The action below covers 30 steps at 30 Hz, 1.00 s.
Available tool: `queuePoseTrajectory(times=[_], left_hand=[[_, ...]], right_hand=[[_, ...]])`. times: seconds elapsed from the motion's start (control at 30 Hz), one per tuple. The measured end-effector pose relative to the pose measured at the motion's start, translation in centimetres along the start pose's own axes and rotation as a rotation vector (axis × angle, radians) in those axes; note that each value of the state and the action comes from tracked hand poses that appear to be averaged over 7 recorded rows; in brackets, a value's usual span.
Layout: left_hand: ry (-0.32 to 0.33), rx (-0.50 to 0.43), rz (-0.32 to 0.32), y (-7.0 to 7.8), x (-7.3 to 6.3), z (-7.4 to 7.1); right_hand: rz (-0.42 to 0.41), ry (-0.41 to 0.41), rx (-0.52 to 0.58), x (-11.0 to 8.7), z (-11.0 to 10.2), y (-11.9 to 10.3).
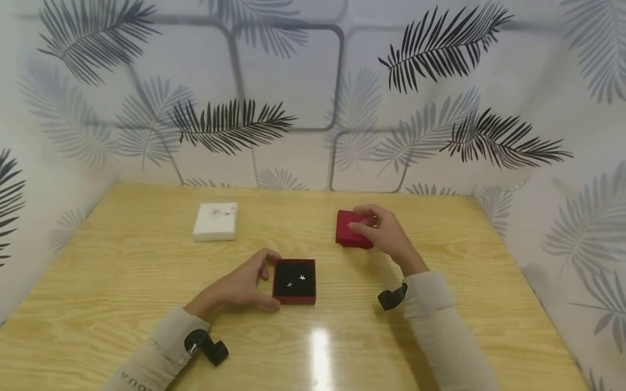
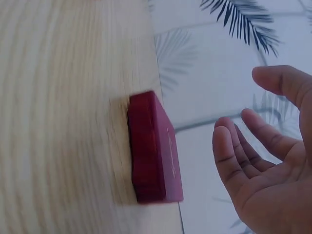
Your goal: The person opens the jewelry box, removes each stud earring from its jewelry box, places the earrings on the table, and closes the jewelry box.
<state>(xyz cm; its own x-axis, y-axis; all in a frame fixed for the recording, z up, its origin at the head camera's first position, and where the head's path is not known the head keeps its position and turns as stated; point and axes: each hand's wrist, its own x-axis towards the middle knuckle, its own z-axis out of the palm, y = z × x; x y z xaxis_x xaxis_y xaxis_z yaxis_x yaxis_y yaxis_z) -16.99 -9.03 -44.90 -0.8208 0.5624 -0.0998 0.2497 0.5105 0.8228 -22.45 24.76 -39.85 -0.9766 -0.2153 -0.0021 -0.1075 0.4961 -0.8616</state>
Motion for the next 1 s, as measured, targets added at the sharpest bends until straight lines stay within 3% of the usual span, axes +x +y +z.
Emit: queuePoseTrajectory(times=[0.23,0.7,0.87,1.0], left_hand=[[-0.001,-0.006,-0.005,-0.1,0.1,0.0],[0.004,-0.01,-0.005,0.0,0.1,-0.1],[0.002,-0.011,-0.002,0.1,0.1,-0.1],[-0.004,-0.015,-0.001,0.0,0.2,-0.1]], right_hand=[[0.035,-0.071,0.123,-0.8,2.6,-0.5],[-0.046,-0.22,0.122,-2.7,7.1,-1.1],[-0.074,-0.217,0.062,-2.9,7.9,-1.4],[-0.121,-0.173,-0.062,-3.4,8.3,-2.0]])
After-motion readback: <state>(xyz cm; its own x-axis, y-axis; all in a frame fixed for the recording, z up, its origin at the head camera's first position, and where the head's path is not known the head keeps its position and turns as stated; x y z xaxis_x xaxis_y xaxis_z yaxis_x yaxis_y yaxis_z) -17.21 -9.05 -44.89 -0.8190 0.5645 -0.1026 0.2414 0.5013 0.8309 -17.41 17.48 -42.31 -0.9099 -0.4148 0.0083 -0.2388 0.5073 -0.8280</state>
